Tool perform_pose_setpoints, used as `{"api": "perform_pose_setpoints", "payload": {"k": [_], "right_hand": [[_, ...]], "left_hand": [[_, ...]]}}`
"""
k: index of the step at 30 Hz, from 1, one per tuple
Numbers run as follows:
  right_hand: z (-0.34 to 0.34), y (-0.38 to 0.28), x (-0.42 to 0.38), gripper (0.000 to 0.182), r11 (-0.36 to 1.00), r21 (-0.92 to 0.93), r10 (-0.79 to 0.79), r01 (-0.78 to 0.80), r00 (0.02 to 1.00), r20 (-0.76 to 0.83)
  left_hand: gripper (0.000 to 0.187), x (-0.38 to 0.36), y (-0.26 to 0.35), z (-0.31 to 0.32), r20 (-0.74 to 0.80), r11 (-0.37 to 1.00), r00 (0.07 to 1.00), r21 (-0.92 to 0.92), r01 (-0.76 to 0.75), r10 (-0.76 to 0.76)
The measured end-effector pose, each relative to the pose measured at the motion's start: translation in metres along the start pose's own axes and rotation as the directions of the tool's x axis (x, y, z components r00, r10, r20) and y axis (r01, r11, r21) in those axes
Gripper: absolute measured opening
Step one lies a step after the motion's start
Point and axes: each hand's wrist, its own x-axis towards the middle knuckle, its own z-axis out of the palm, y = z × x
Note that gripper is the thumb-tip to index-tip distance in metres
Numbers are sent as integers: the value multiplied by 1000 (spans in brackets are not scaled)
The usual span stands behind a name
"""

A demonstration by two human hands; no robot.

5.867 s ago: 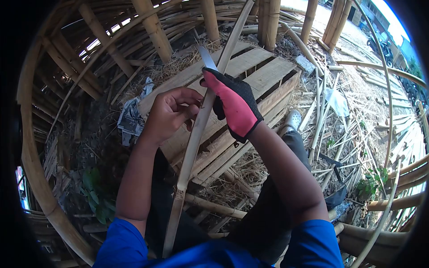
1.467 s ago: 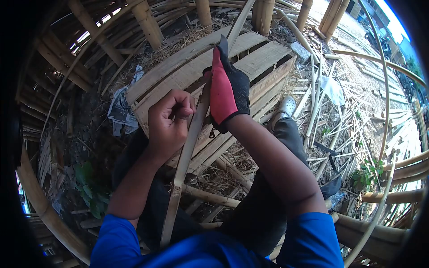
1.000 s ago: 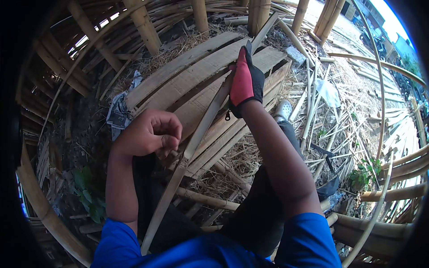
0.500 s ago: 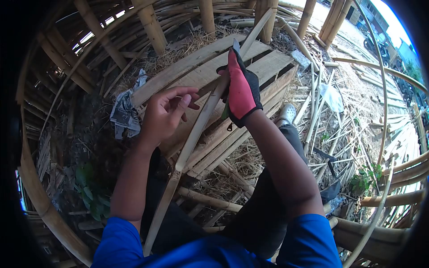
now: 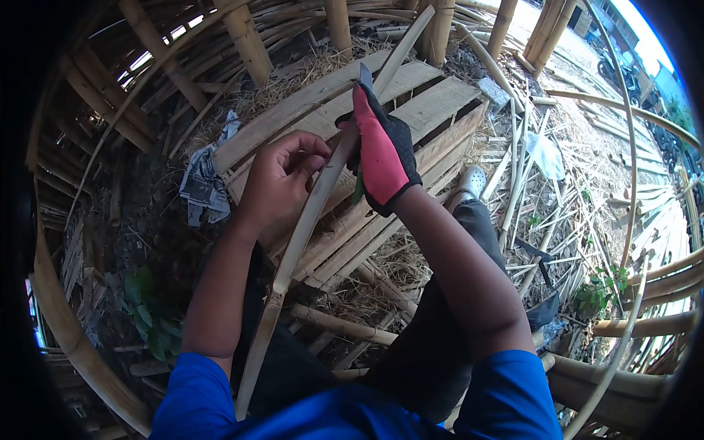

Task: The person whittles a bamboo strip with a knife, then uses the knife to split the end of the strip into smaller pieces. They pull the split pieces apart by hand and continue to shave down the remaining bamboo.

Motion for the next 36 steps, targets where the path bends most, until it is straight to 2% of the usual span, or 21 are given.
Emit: {"api": "perform_pose_setpoints", "payload": {"k": [2, 5, 8, 13, 17, 19, 23, 28, 31, 36], "right_hand": [[1, -2, -2, 68, 1000, -13, 1, -1, 1000, 18], [1, -5, -5, 68, 1000, -21, 13, -12, 999, 44], [2, -3, -5, 69, 1000, -11, 26, -25, 998, 51], [4, -5, -8, 68, 998, -27, 49, -49, 998, 29], [5, -4, -9, 66, 1000, -26, 14, -13, 999, 47], [4, -4, -10, 66, 1000, -21, 12, -11, 999, 52], [3, -4, -10, 66, 999, -41, 10, -7, 997, 75], [1, -8, -11, 66, 996, -69, 53, -49, 996, 68], [2, -8, -10, 67, 997, -77, 35, -31, 998, 49], [1, 3, -3, 68, 998, -43, -36, 38, 998, 44]], "left_hand": [[6, 2, 2, -3, 22, 1000, 1000, 9, 4, -5], [10, 5, 2, -8, 105, 995, 993, -66, 68, -61], [13, 6, -2, -11, 122, 1000, 992, -21, -13, 15], [16, 9, -1, -15, 101, 987, 984, -50, 153, -147], [18, 9, -4, -16, 114, 988, 985, -73, 137, -128], [18, 9, -4, -17, 194, 989, 981, -142, 49, -21], [20, 8, -3, -17, 183, 997, 983, -81, -7, 22], [18, 5, -1, -12, 15, 993, 997, -99, 71, -69], [16, 5, -5, -8, -33, 996, 999, -83, 36, -39], [17, 8, -5, -13, 51, 991, 996, -107, 76, -71]]}}
